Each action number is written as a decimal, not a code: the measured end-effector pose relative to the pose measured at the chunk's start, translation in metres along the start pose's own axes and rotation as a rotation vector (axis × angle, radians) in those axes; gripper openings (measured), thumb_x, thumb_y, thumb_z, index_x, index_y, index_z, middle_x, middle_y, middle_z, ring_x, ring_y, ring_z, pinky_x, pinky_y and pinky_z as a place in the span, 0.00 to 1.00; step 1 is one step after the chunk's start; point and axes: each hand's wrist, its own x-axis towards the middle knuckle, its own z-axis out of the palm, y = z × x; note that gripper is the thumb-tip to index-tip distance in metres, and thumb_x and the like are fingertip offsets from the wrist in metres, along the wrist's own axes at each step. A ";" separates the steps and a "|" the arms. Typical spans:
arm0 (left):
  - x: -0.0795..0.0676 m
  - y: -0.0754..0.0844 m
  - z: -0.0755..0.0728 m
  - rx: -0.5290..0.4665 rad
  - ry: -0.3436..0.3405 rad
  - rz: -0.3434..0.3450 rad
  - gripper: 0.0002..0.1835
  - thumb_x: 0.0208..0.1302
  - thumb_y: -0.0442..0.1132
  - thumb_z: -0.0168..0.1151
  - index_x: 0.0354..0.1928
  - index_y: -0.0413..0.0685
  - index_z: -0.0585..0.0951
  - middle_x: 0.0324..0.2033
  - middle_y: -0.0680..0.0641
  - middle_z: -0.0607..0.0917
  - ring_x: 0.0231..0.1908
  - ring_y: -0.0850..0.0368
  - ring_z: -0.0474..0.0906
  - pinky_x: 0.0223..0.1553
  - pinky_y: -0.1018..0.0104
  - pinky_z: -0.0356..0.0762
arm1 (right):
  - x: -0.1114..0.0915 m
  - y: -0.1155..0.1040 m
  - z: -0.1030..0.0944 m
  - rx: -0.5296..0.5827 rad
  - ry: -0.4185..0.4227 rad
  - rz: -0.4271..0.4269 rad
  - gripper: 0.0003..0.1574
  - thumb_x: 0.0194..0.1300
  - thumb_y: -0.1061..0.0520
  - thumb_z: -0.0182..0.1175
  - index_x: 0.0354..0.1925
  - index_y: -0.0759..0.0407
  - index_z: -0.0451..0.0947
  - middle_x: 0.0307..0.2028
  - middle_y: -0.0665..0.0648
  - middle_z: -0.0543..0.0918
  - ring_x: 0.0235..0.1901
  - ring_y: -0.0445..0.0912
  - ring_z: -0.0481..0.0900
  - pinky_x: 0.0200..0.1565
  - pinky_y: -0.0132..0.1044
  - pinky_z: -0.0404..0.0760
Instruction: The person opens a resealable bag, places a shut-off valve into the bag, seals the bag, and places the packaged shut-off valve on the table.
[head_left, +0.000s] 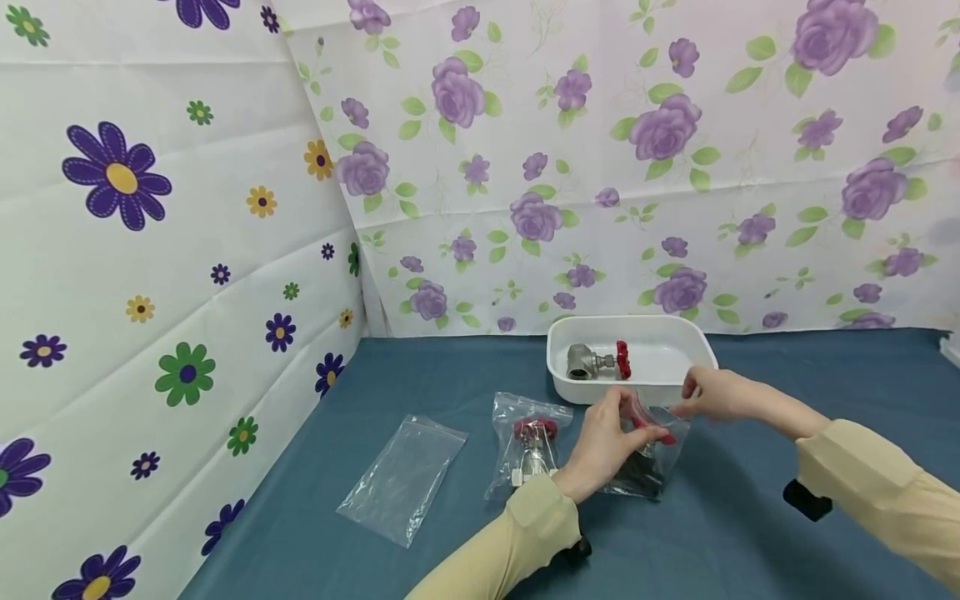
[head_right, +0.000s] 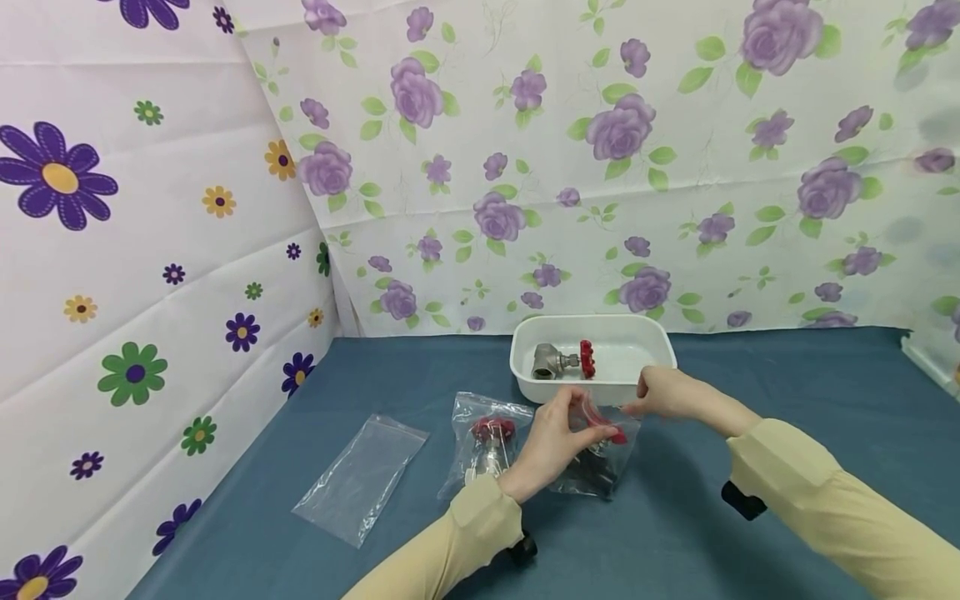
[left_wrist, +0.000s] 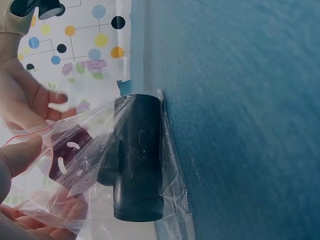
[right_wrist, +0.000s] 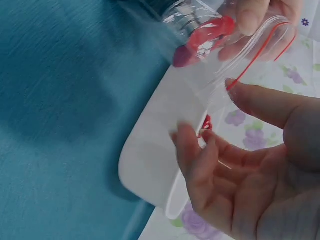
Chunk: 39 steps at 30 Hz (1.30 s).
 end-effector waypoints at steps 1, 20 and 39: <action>0.000 0.000 0.000 -0.002 -0.003 0.000 0.18 0.52 0.40 0.67 0.39 0.50 0.68 0.29 0.55 0.75 0.25 0.67 0.71 0.24 0.77 0.70 | -0.001 0.001 0.001 0.012 -0.016 0.014 0.18 0.61 0.52 0.59 0.32 0.68 0.70 0.23 0.56 0.75 0.20 0.47 0.75 0.22 0.40 0.75; 0.000 0.009 -0.005 -0.018 0.076 0.020 0.17 0.51 0.36 0.68 0.37 0.49 0.69 0.27 0.58 0.73 0.24 0.66 0.71 0.23 0.76 0.70 | -0.004 -0.018 -0.013 0.103 -0.021 -0.004 0.10 0.59 0.67 0.55 0.22 0.64 0.76 0.15 0.55 0.76 0.15 0.46 0.76 0.20 0.39 0.78; -0.007 0.059 -0.028 -0.128 0.160 0.081 0.19 0.51 0.29 0.66 0.42 0.41 0.68 0.34 0.46 0.77 0.31 0.62 0.78 0.35 0.74 0.74 | -0.012 -0.047 -0.043 0.057 0.009 -0.083 0.09 0.60 0.66 0.56 0.24 0.65 0.77 0.15 0.54 0.76 0.16 0.46 0.77 0.21 0.38 0.78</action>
